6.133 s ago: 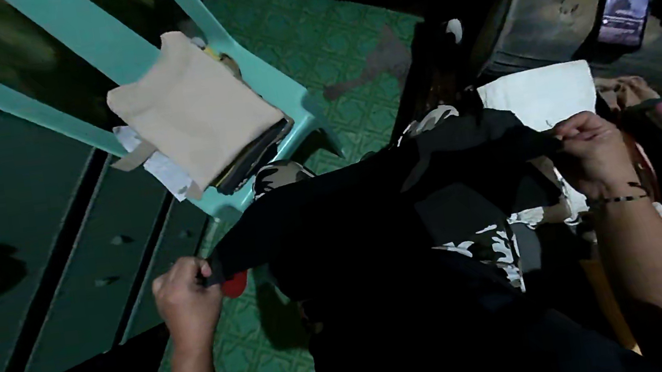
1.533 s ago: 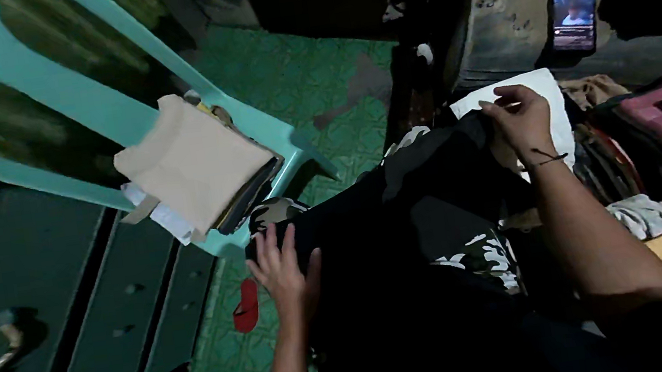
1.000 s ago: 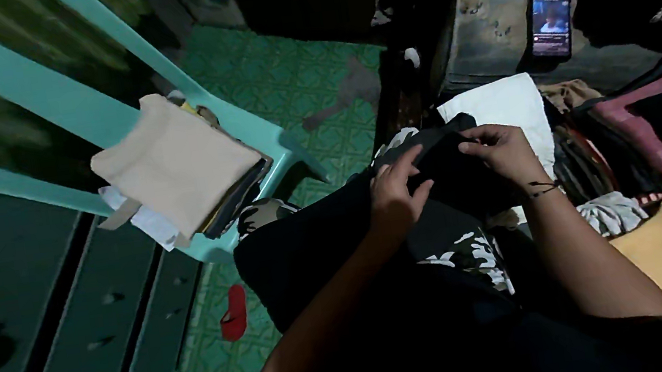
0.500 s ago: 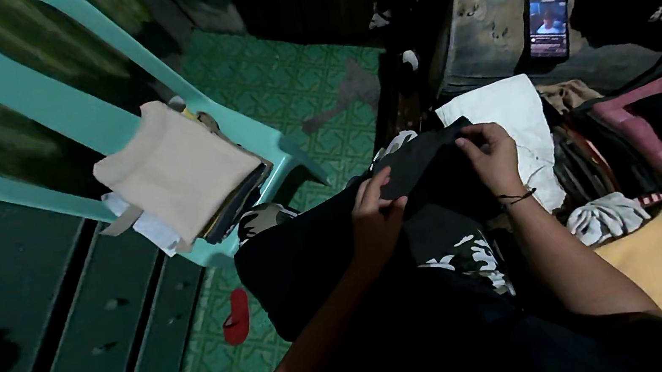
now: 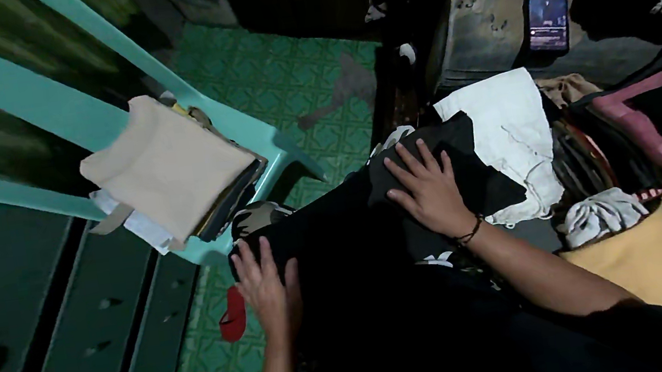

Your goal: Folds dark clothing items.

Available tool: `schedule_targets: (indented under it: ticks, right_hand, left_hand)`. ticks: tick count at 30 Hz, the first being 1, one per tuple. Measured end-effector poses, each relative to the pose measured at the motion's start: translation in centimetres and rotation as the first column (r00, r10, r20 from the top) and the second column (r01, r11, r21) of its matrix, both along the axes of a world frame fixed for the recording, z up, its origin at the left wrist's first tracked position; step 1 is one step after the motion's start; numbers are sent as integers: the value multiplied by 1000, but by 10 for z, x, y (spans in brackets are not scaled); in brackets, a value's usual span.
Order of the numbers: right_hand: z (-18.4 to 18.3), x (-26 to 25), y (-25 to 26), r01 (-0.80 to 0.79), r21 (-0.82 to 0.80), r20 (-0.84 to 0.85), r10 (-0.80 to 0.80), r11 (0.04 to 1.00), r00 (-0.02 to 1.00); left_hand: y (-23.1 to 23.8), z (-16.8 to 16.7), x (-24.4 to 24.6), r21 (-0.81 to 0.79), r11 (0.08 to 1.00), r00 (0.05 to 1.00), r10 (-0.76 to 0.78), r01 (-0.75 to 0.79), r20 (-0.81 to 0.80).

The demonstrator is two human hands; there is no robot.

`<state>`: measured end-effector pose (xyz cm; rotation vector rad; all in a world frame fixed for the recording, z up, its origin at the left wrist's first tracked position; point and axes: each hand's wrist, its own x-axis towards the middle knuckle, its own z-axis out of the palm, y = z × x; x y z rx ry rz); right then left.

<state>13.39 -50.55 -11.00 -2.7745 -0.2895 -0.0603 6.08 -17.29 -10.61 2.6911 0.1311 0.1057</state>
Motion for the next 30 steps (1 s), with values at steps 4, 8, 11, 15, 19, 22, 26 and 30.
schedule_targets:
  ticks: [4, 8, 11, 15, 19, 22, 26, 30]
  right_hand:
    - [5, 2, -2, -10, 14, -7, 10, 1000, 1000]
    - [6, 4, -4, -23, -2, -2, 23, 1000, 1000]
    - [2, 8, -6, -22, -6, -19, 22, 1000, 1000]
    - [0, 10, -6, -15, -21, -38, 14, 1000, 999]
    - [1, 10, -5, -8, -24, -41, 7, 1000, 999]
    - [3, 9, -4, -17, -26, -40, 16, 1000, 999]
    - [3, 9, -6, -28, -29, -41, 27, 999, 999]
    - [4, 8, -5, -34, -33, -27, 33, 999, 999]
  left_hand:
    - [12, -7, -1, -221, 972, 997, 83, -81, 3]
    - [28, -19, 1, -419, 892, 985, 165, -172, -52]
    - [40, -27, 2, -585, 752, 952, 241, -305, -187]
    - [47, -33, -2, -672, 618, 913, 267, -408, -309]
    - [57, -46, -3, -744, 486, 889, 267, -458, -372]
    - [67, -53, 3, -804, 329, 855, 343, -496, -388]
    - [79, -50, 13, -747, 154, 742, 351, -647, -571]
    - [98, -52, 17, -748, 154, 747, 327, -646, -578]
